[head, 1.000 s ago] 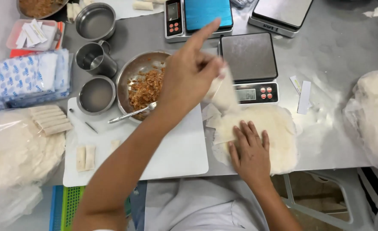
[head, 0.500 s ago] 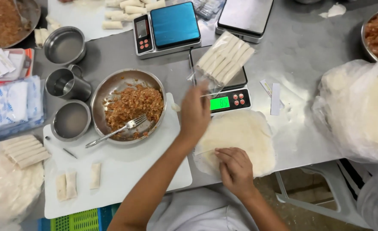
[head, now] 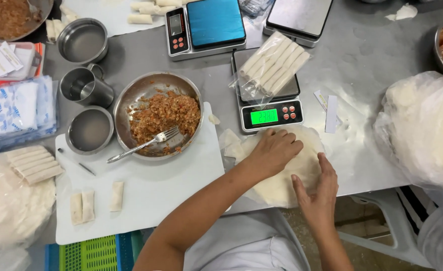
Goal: Rolling spring rolls by hand and placing them into plastic bags for packaging.
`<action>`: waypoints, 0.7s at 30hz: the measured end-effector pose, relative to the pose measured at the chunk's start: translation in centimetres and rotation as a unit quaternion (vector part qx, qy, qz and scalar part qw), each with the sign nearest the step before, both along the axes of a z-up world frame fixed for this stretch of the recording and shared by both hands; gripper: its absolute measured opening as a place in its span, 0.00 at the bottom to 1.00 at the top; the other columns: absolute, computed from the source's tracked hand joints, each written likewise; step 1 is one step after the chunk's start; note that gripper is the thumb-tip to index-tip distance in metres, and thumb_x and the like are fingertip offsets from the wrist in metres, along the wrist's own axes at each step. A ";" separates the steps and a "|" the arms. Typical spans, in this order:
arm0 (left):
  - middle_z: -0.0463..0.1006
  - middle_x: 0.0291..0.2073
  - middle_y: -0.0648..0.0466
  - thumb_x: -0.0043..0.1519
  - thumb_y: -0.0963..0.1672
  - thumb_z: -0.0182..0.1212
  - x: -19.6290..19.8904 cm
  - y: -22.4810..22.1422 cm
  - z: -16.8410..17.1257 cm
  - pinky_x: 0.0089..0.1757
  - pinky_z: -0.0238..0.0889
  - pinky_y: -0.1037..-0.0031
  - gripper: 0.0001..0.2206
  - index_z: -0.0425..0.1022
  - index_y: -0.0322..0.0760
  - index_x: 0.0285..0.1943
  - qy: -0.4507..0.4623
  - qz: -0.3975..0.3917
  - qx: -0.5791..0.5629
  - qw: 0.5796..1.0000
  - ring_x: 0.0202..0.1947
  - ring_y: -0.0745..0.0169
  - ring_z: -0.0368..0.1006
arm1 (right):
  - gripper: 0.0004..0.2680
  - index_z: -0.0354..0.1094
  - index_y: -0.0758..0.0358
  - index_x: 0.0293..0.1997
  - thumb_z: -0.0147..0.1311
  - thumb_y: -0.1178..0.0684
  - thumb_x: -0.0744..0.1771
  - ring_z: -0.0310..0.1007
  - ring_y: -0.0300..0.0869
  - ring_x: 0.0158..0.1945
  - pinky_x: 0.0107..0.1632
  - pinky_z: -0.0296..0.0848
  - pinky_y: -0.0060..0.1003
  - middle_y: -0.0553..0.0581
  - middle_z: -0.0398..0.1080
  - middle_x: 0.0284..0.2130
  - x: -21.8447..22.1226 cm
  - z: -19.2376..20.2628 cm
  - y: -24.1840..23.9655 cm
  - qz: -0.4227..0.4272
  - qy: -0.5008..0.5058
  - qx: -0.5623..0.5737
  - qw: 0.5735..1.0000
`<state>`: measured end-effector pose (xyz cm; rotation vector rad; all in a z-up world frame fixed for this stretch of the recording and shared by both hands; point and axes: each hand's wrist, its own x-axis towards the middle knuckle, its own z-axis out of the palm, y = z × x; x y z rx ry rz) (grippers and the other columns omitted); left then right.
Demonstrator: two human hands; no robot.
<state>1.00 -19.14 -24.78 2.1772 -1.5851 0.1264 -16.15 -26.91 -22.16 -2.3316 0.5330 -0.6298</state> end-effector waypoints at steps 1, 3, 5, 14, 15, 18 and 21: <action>0.70 0.30 0.58 0.64 0.39 0.57 -0.4 0.5 0.9 0.37 0.52 0.60 0.07 0.68 0.46 0.36 0.000 0.002 -0.002 1.000 0.37 0.53 0.67 | 0.29 0.48 0.69 0.74 0.56 0.47 0.67 0.56 0.58 0.72 0.69 0.56 0.55 0.67 0.56 0.70 0.1 0.3 0.2 0.002 0.000 -0.002 1.000; 0.66 0.33 0.55 0.49 0.32 0.56 -0.9 1.6 2.8 0.42 0.52 0.61 0.14 0.67 0.42 0.38 -0.017 -0.014 -0.028 0.999 0.36 0.52 0.64 | 0.32 0.47 0.66 0.75 0.57 0.42 0.65 0.54 0.56 0.72 0.68 0.51 0.58 0.63 0.55 0.71 0.5 1.0 0.8 -0.047 0.068 0.032 0.996; 0.67 0.34 0.56 0.54 0.36 0.57 -1.4 2.5 3.7 0.42 0.53 0.63 0.10 0.67 0.43 0.38 -0.047 0.015 -0.051 0.997 0.36 0.55 0.65 | 0.28 0.55 0.62 0.71 0.58 0.40 0.65 0.55 0.52 0.72 0.67 0.52 0.57 0.57 0.55 0.71 0.6 0.7 0.5 -0.052 0.079 0.022 0.995; 0.70 0.49 0.51 0.63 0.39 0.46 -2.0 9.6 8.5 0.68 0.42 0.46 0.09 0.62 0.37 0.52 0.259 -0.018 -0.139 0.956 0.67 0.50 0.67 | 0.05 0.63 0.58 0.40 0.56 0.55 0.68 0.74 0.42 0.57 0.59 0.69 0.36 0.59 0.76 0.51 0.3 2.3 1.6 0.040 -0.060 0.274 0.959; 0.66 0.37 0.56 0.65 0.39 0.43 -1.9 10.7 9.1 0.71 0.39 0.46 0.17 0.64 0.36 0.64 0.335 -0.035 -0.143 0.930 0.68 0.49 0.66 | 0.04 0.61 0.58 0.41 0.54 0.55 0.69 0.75 0.42 0.56 0.57 0.70 0.36 0.60 0.77 0.49 0.4 3.1 2.2 0.070 -0.071 0.261 0.960; 0.76 0.45 0.57 0.68 0.45 0.52 -2.1 13.9 11.1 0.61 0.56 0.61 0.07 0.60 0.43 0.49 0.366 -0.035 -0.202 0.908 0.56 0.57 0.71 | 0.02 0.68 0.62 0.42 0.55 0.57 0.68 0.79 0.39 0.45 0.48 0.75 0.30 0.57 0.79 0.41 1.3 5.4 3.8 0.170 -0.062 0.262 0.948; 0.75 0.45 0.56 0.59 0.49 0.67 -2.4 16.8 11.8 0.51 0.65 0.72 0.23 0.63 0.47 0.61 0.493 -0.017 -0.116 0.862 0.48 0.66 0.72 | 0.03 0.71 0.64 0.42 0.56 0.57 0.68 0.82 0.38 0.40 0.43 0.80 0.28 0.58 0.81 0.39 1.6 6.2 5.2 0.227 -0.050 0.261 0.937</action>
